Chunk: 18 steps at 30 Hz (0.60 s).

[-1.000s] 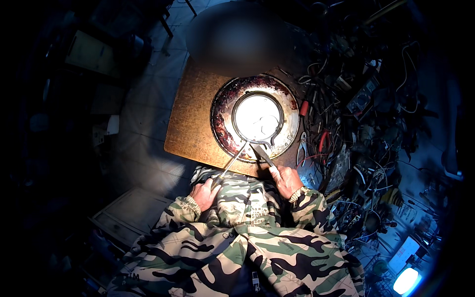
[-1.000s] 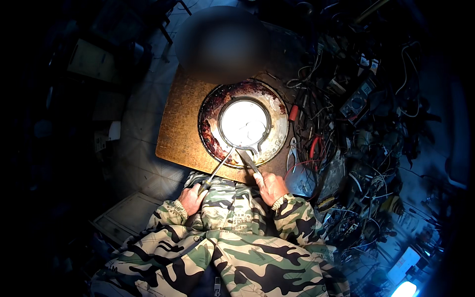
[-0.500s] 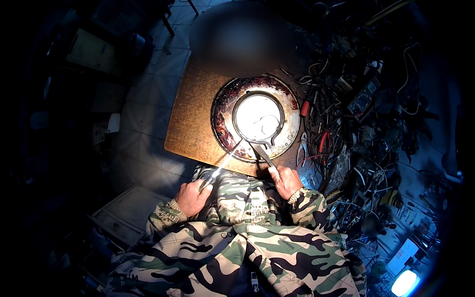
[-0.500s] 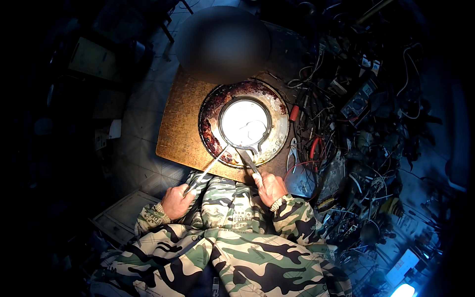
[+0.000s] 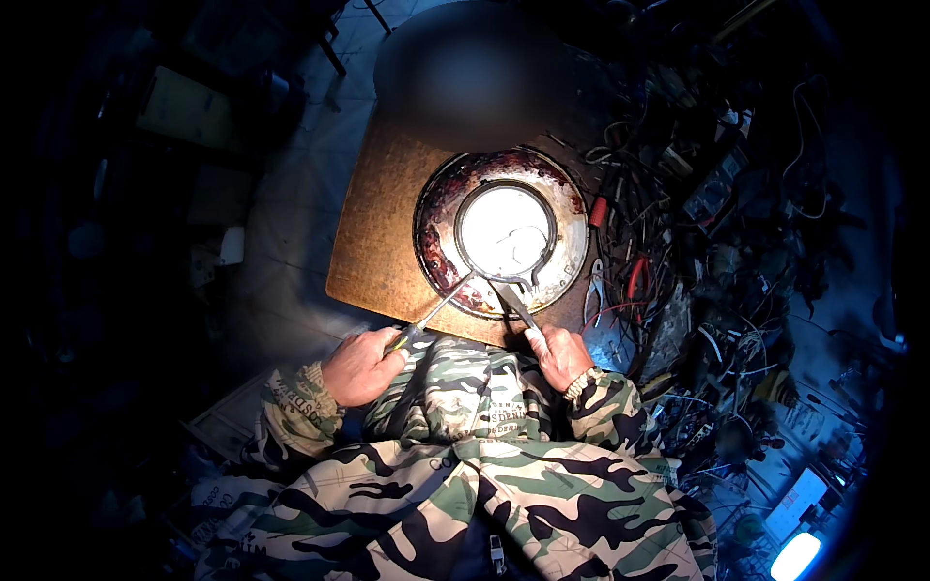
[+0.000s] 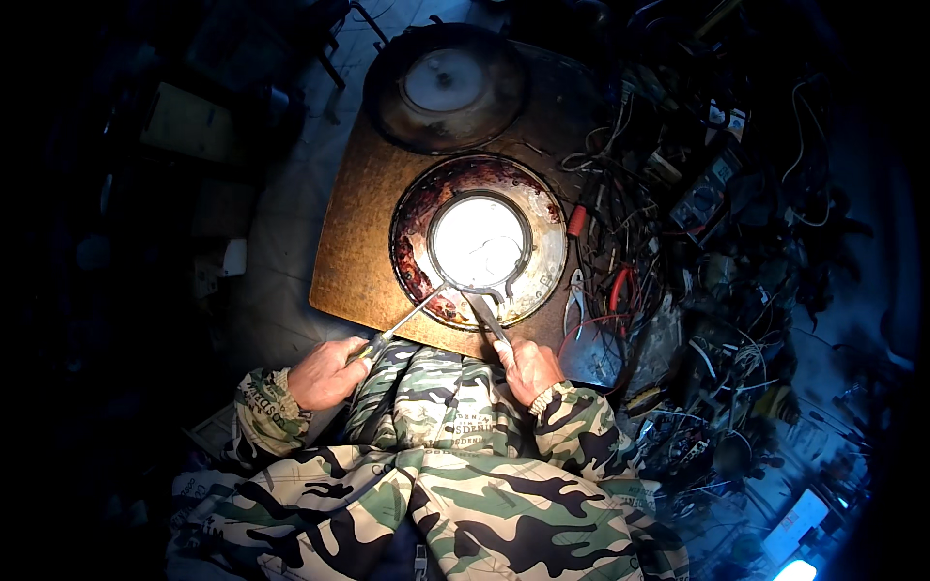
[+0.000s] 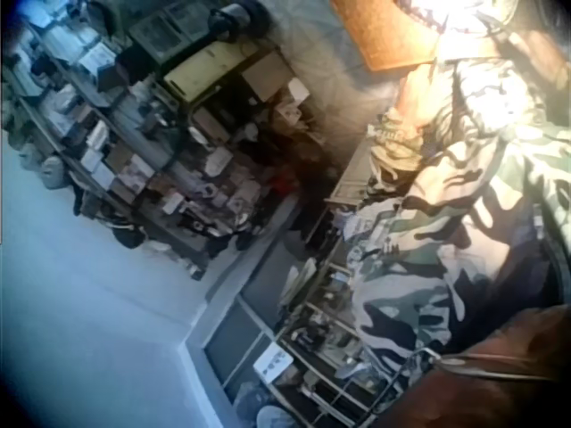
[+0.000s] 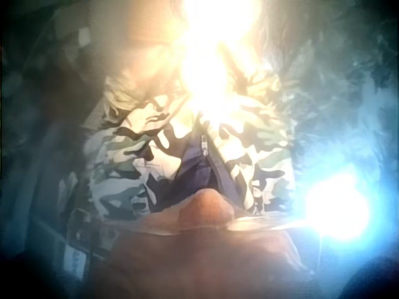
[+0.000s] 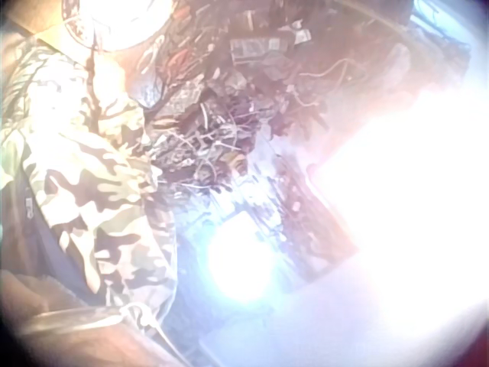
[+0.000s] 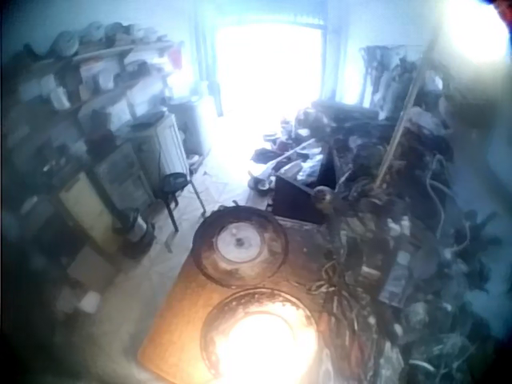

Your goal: The person places a speaker on a workbench and uses pliers to manipulate the internal components. They repeatedly adjust and reposition parts within the speaker cone area while holding the unit steady.

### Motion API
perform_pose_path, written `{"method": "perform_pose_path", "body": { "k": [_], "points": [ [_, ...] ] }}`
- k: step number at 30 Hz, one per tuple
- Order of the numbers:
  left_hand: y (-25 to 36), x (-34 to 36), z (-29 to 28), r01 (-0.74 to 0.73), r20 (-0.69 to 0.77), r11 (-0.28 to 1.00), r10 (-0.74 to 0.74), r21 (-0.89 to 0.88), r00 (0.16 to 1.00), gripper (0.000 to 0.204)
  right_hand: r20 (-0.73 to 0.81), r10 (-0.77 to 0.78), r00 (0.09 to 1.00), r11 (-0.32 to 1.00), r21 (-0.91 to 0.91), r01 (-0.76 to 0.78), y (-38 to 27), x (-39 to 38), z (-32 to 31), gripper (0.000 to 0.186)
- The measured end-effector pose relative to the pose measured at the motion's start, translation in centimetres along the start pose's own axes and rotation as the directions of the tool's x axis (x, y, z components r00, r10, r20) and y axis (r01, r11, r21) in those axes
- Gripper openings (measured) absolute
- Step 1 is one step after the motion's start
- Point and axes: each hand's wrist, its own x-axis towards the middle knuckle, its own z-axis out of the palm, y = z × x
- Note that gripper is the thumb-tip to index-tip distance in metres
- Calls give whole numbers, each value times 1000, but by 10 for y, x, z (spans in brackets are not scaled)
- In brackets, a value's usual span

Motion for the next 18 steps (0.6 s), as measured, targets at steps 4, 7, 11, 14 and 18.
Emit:
{"method": "perform_pose_path", "body": {
  "k": [4,7,11,14,18],
  "points": [
    [16,11,-22,141,208,989,-130,-37,969,29,10,20,1000,999,-45,-19,3,0,2,39],
    [20,16,-25,199,255,980,-188,-18,949,31,-4,24,1000,999,-36,-24,2,-1,2,39],
    [34,19,-31,178,199,976,-200,123,959,36,-1,48,999,998,-51,-48,6,0,4,40],
    [35,18,-32,197,226,973,-221,123,949,36,1,40,999,998,-38,-40,7,0,4,42],
    [35,16,-32,224,270,970,-241,95,932,36,39,78,996,997,-24,-77,3,-1,1,45]
  ]
}}
